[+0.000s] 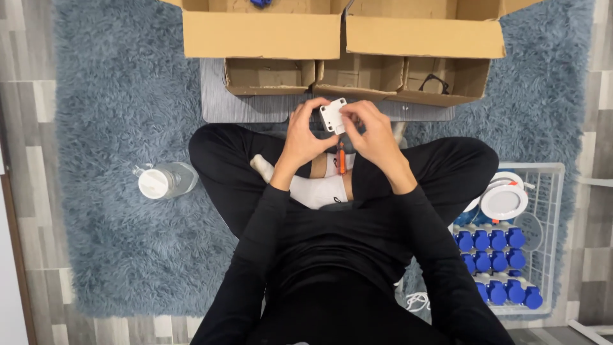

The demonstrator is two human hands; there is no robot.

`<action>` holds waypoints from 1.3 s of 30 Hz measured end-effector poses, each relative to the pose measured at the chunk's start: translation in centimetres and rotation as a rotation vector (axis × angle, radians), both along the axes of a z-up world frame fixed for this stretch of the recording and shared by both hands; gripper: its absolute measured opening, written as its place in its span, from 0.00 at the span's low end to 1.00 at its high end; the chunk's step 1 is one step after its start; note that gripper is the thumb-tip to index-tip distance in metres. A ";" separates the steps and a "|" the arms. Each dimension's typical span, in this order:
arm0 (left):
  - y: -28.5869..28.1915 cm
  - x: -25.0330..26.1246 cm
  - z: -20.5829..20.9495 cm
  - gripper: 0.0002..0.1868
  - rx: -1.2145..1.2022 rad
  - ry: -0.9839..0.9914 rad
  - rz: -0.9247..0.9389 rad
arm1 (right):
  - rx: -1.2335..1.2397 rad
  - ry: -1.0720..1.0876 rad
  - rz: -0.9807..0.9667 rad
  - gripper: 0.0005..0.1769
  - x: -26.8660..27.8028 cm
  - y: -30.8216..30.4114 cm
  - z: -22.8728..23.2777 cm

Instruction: The person connects wires to a terminal block using a screwdriver, fits the assembly into a blue housing, and places the finished units into cardboard boxes.

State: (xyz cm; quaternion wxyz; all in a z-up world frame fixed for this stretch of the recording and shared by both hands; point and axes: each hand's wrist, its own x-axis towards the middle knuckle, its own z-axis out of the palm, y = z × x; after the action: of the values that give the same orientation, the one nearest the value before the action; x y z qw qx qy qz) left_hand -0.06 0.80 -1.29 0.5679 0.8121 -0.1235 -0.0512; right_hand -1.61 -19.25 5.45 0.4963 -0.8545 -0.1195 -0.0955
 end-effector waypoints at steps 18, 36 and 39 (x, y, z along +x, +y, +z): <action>0.1 0.2 -0.3 0.46 0.016 -0.028 0.011 | -0.309 -0.114 0.260 0.05 1.0 1.0 2.3; 0.0 -0.2 0.0 0.44 0.002 -0.060 0.021 | -0.361 -0.118 0.247 0.05 0.7 1.3 2.0; -0.1 -0.2 0.1 0.44 -0.001 -0.055 0.023 | -0.359 -0.127 0.240 0.05 0.6 1.4 2.2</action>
State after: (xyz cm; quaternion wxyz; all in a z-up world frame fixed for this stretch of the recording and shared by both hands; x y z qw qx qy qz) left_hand -0.25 0.70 -1.17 0.5651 0.8145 -0.1295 -0.0223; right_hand -1.05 -17.87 7.66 0.3356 -0.9011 -0.2662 -0.0666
